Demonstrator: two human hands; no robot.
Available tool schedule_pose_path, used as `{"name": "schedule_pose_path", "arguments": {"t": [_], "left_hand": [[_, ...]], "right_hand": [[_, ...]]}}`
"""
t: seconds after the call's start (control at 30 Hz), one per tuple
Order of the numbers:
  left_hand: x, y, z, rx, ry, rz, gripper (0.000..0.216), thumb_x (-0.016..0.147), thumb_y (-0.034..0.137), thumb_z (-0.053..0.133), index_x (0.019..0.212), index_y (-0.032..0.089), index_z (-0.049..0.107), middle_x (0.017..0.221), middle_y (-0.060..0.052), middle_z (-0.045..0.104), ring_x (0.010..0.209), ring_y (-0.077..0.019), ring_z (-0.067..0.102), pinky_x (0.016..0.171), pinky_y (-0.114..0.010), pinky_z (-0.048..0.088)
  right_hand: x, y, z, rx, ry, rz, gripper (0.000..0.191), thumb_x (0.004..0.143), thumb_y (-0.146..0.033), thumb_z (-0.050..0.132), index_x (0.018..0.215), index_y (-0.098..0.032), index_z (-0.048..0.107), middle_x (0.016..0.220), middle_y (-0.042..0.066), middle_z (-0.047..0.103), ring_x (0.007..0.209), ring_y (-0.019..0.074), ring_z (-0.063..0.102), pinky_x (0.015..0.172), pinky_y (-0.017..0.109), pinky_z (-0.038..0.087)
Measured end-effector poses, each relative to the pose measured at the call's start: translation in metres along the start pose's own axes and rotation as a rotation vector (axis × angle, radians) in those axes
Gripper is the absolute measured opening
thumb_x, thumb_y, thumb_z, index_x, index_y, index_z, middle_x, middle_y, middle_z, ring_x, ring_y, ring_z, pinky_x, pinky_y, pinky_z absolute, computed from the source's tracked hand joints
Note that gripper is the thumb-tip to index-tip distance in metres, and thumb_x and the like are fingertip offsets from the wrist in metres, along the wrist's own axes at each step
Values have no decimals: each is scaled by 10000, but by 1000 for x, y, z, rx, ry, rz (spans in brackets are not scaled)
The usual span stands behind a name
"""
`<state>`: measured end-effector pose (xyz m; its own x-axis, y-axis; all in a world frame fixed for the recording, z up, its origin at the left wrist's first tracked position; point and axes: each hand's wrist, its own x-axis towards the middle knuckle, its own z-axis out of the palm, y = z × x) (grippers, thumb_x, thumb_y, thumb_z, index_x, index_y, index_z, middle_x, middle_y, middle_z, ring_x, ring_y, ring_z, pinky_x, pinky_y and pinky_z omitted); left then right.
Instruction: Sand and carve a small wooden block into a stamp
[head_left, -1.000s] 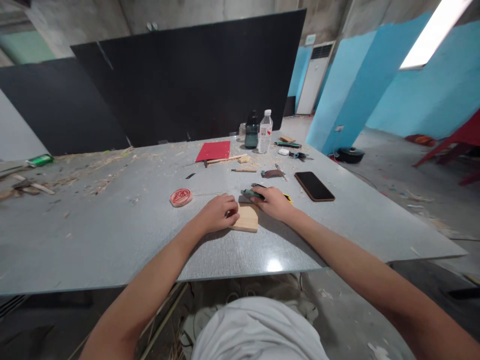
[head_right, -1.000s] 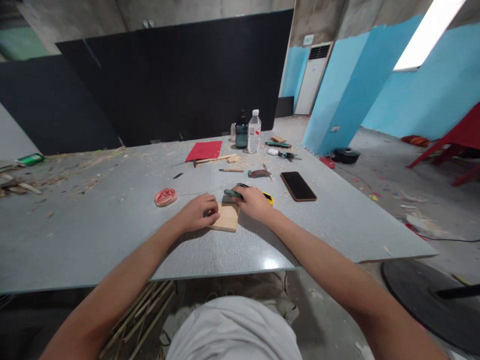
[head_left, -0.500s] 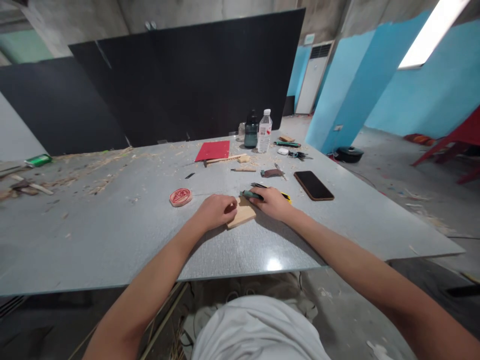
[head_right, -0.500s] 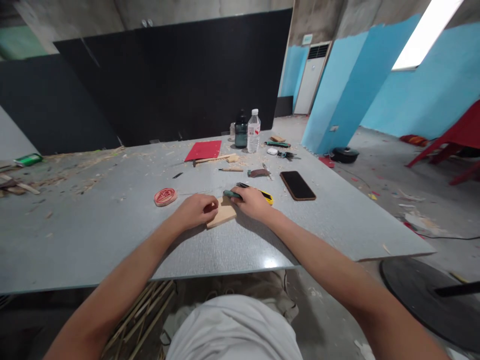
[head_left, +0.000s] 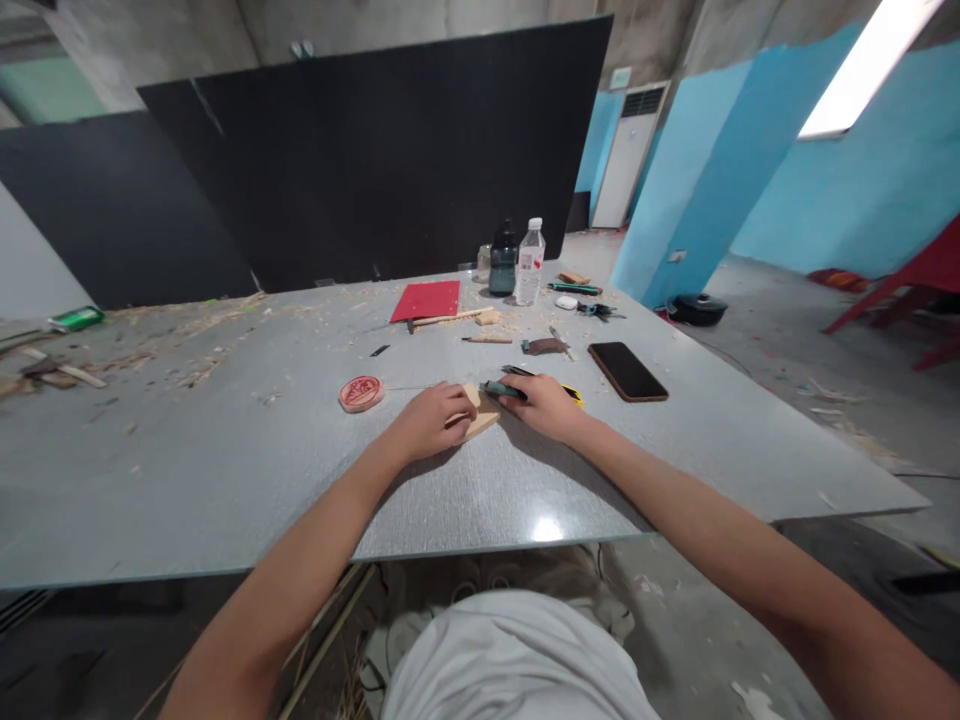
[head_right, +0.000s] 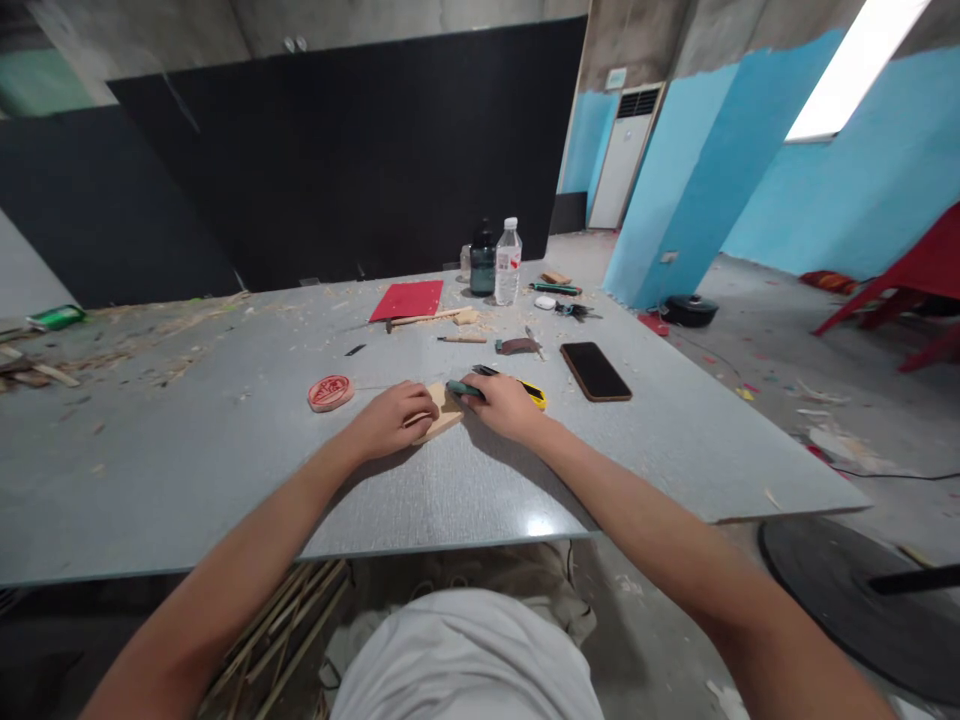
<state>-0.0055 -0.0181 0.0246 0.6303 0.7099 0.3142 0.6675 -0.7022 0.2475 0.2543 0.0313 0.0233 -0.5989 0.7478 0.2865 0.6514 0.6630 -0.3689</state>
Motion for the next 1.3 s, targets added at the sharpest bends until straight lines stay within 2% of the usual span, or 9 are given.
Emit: {"name": "schedule_pose_path", "arguments": {"t": [0.1,0.33,0.47,0.63,0.93,1.13,1.3], "left_hand": [[0,1,1,-11,-2,6,209,1005,225,557,1021,212,765,1060,-77,716,1017,-249,628,932,-403,493],[-2,-13,-1,99,34,-85,207,1024,248,541,1048,198,741,1067,-87,708,995,-260,614,937,-430,483],[-2,-5,0,37,17,-17,166,1005,235,565,991,207,728,1051,-82,702,988,-249,614,922,-413,481],[1,5,5,-3,-3,66,178,1040,303,573,1029,215,728,1078,-78,699,1032,-247,615,920,-396,480],[-6,-20,-5,187,22,-157,200,1048,293,544,1092,219,725,1146,-89,708,1044,-270,614,893,-428,455],[-2,0,3,76,-3,37,198,1047,253,536,1039,215,731,1069,-82,704,1017,-253,617,903,-417,470],[4,13,11,-39,-6,131,184,1054,295,576,1114,210,728,1164,-84,715,1120,-257,626,966,-404,485]], "right_hand": [[0,2,1,-4,-3,-7,211,1028,-253,610,1156,-178,760,1057,107,794,897,243,679,764,306,371],[0,2,1,-3,-13,-14,204,1038,-261,608,1154,-192,761,1046,102,794,897,247,680,762,309,369],[0,2,2,1,-8,-28,200,1034,-262,604,1137,-194,762,1039,97,793,895,242,676,770,309,375],[0,4,4,-1,-4,-23,193,1024,-258,601,1118,-202,760,998,85,787,864,233,668,747,306,363],[0,1,1,38,-20,-27,218,1031,-247,602,1177,-190,754,1074,102,795,947,259,695,805,312,411],[0,2,2,20,-17,-25,192,1035,-256,604,1134,-197,758,1036,99,794,903,251,687,771,310,389],[0,4,3,12,-12,-30,189,1022,-246,597,1109,-200,759,991,88,783,866,239,671,755,308,378]]}}
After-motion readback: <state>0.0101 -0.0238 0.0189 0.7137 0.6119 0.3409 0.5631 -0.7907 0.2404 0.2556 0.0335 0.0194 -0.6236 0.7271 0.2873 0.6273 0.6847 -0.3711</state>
